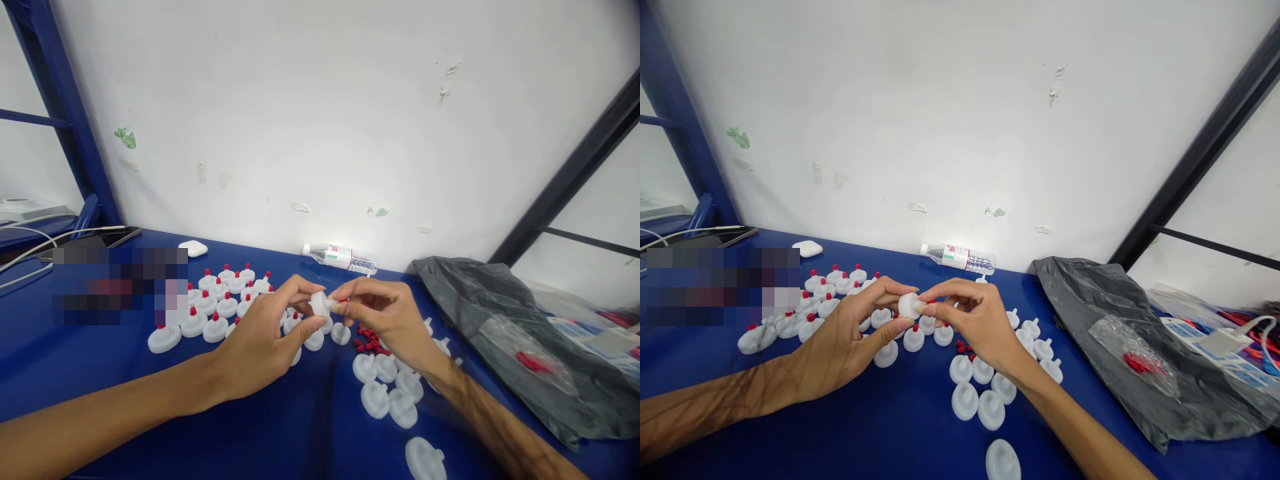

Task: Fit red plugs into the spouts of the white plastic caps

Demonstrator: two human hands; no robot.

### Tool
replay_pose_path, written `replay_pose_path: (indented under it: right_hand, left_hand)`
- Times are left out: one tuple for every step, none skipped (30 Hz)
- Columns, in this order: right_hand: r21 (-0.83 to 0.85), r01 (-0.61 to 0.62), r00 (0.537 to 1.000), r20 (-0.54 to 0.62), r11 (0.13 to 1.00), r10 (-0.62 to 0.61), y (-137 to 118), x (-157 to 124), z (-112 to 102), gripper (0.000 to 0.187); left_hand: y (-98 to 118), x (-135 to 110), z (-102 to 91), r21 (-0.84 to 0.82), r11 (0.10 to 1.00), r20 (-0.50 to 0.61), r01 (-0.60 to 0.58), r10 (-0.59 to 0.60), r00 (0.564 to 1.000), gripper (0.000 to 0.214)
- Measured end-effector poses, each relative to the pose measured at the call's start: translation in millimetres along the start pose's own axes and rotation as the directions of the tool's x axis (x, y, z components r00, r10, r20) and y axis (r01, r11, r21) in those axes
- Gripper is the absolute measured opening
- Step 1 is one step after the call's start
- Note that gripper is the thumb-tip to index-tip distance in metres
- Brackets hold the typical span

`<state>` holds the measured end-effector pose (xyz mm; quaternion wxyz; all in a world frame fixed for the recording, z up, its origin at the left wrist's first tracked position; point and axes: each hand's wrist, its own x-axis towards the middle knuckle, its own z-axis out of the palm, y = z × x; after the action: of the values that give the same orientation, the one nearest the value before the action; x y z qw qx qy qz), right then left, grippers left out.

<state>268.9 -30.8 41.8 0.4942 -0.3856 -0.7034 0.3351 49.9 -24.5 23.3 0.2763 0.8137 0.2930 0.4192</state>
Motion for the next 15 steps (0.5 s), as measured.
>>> replay_pose_path:
  right_hand:
    - [0.024,0.011,1.000,0.015,1.000,-0.011,0,0,0,0.012]
    - [0.041,0.026,0.999,0.027,0.999,-0.027,1,0,0,0.011]
    - [0.044,0.039,0.999,0.035,0.998,-0.041,1,0,0,0.010]
    - [0.032,0.054,0.998,0.035,0.998,-0.055,0,0,0,0.009]
    - [0.005,0.071,0.997,0.030,0.997,-0.072,0,0,1,0.008]
    - [-0.032,0.093,0.995,0.025,0.995,-0.092,-1,-1,1,0.007]
    - [-0.074,0.119,0.993,0.020,0.990,-0.118,-2,-1,1,0.006]
    - [-0.115,0.146,0.989,0.021,0.983,-0.145,-2,-1,2,0.006]
    - [-0.147,0.176,0.984,0.028,0.973,-0.173,-3,-2,3,0.007]
    - [-0.170,0.207,0.978,0.045,0.963,-0.202,-4,-3,4,0.008]
    - [-0.186,0.237,0.971,0.071,0.954,-0.227,-4,-4,6,0.009]
    - [-0.197,0.267,0.963,0.099,0.943,-0.251,-5,-5,7,0.011]
    - [-0.204,0.294,0.954,0.126,0.934,-0.272,-5,-7,9,0.013]
    - [-0.208,0.315,0.945,0.152,0.926,-0.288,-5,-8,10,0.015]
    - [-0.211,0.330,0.939,0.175,0.920,-0.296,-5,-9,11,0.016]
  left_hand:
    - [0,0,0.3,-0.025,1.000,0.023,0.006,-0.005,1.000,0.027]
    - [-1,0,0.5,-0.042,0.999,0.040,0.014,-0.012,0.999,0.028]
    - [-1,0,0.6,-0.055,0.998,0.052,0.025,-0.022,0.998,0.030]
    - [-1,-1,0.6,-0.064,0.997,0.062,0.038,-0.034,0.998,0.032]
    - [0,-2,0.3,-0.071,0.996,0.068,0.053,-0.048,0.997,0.035]
    - [0,-3,-0.1,-0.078,0.995,0.070,0.064,-0.059,0.996,0.037]
    - [1,-4,-0.7,-0.082,0.994,0.072,0.073,-0.067,0.995,0.039]
    - [2,-5,-1.3,-0.083,0.994,0.074,0.077,-0.071,0.995,0.041]
    - [3,-7,-1.8,-0.081,0.994,0.076,0.073,-0.066,0.995,0.043]
    - [5,-8,-2.0,-0.076,0.995,0.077,0.060,-0.055,0.996,0.045]
    - [6,-9,-1.9,-0.065,0.997,0.075,0.045,-0.040,0.996,0.047]
    - [6,-10,-1.5,-0.044,0.999,0.072,0.031,-0.028,0.997,0.049]
    - [7,-11,-0.7,-0.013,1.000,0.068,0.023,-0.022,0.997,0.051]
    - [7,-11,0.3,0.023,1.000,0.056,0.018,-0.019,0.998,0.053]
    - [7,-11,1.3,0.057,0.998,0.043,0.020,-0.022,0.999,0.054]
